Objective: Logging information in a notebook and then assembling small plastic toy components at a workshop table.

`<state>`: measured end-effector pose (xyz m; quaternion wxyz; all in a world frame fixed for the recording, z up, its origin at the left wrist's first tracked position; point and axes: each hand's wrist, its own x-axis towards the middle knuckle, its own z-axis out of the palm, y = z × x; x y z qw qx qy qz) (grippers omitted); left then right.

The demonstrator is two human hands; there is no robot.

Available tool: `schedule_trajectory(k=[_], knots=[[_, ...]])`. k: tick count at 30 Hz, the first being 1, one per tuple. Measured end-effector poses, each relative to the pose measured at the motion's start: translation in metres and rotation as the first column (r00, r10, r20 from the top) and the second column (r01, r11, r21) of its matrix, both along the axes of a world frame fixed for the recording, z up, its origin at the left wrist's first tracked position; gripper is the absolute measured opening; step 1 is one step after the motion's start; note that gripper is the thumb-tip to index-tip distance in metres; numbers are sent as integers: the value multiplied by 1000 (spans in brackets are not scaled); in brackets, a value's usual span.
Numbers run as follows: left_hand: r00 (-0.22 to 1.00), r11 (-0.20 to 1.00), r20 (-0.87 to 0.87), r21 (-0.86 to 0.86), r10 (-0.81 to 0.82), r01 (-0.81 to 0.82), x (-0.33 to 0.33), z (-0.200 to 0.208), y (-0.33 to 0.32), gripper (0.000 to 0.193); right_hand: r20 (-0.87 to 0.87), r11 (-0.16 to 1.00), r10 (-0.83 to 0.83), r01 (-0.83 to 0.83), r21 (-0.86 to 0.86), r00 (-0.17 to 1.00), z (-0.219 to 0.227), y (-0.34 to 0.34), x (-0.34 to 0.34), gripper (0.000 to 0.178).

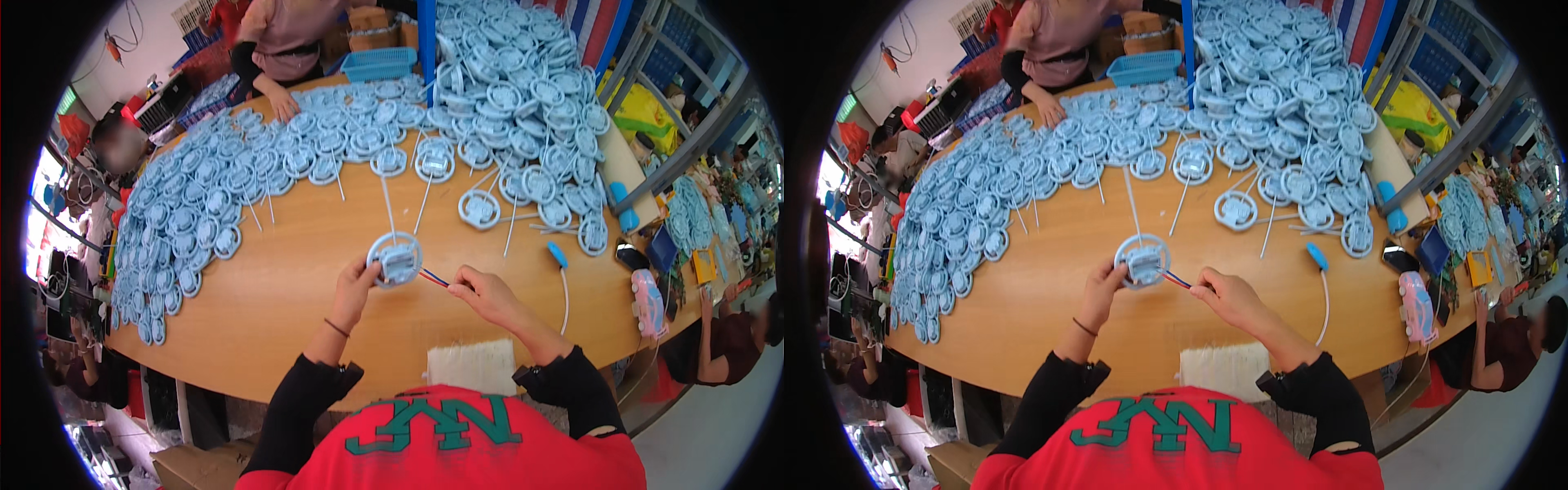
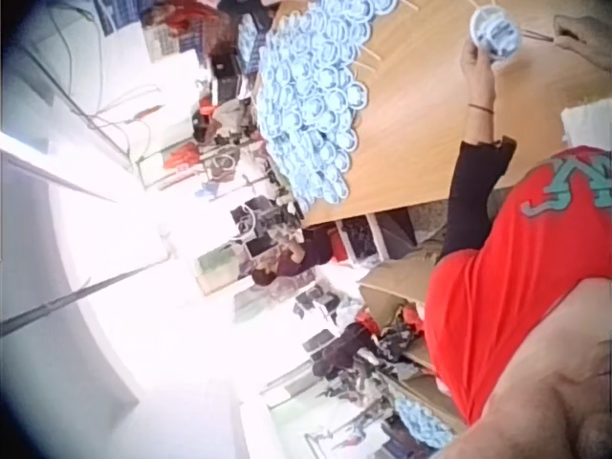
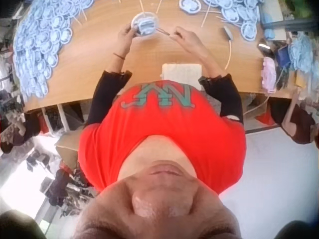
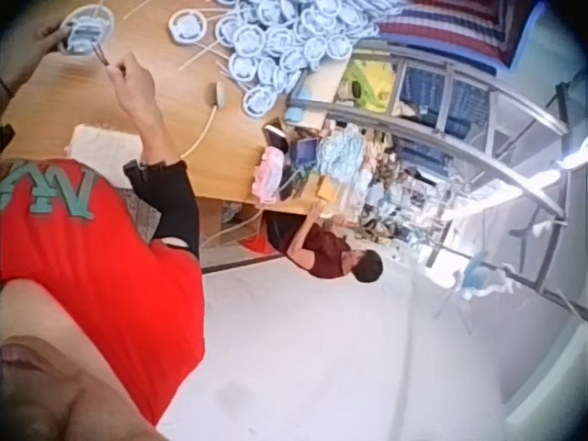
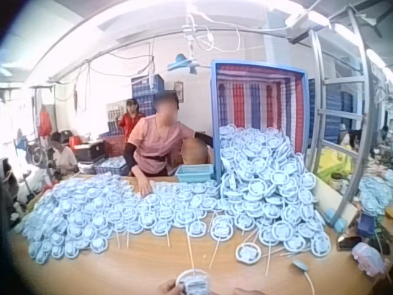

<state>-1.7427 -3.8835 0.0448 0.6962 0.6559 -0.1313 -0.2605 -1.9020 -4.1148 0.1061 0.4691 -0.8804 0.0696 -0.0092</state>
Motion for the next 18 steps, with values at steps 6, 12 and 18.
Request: schedule_trajectory(k=[6,12,18], knots=[[985,994,-143,-67,-100,92,-15,24,-10,28,-63,985,34,-45,-169,997,2,6,1,25],[943,982,-293,-144,-157,119,-22,14,-18,31,-41,992,73,-77,-98,996,-10,5,6,26],[875,945,-403,-287,-267,157,-23,-27,-21,34,-53,996,74,-77,-41,996,-28,-6,3,30]])
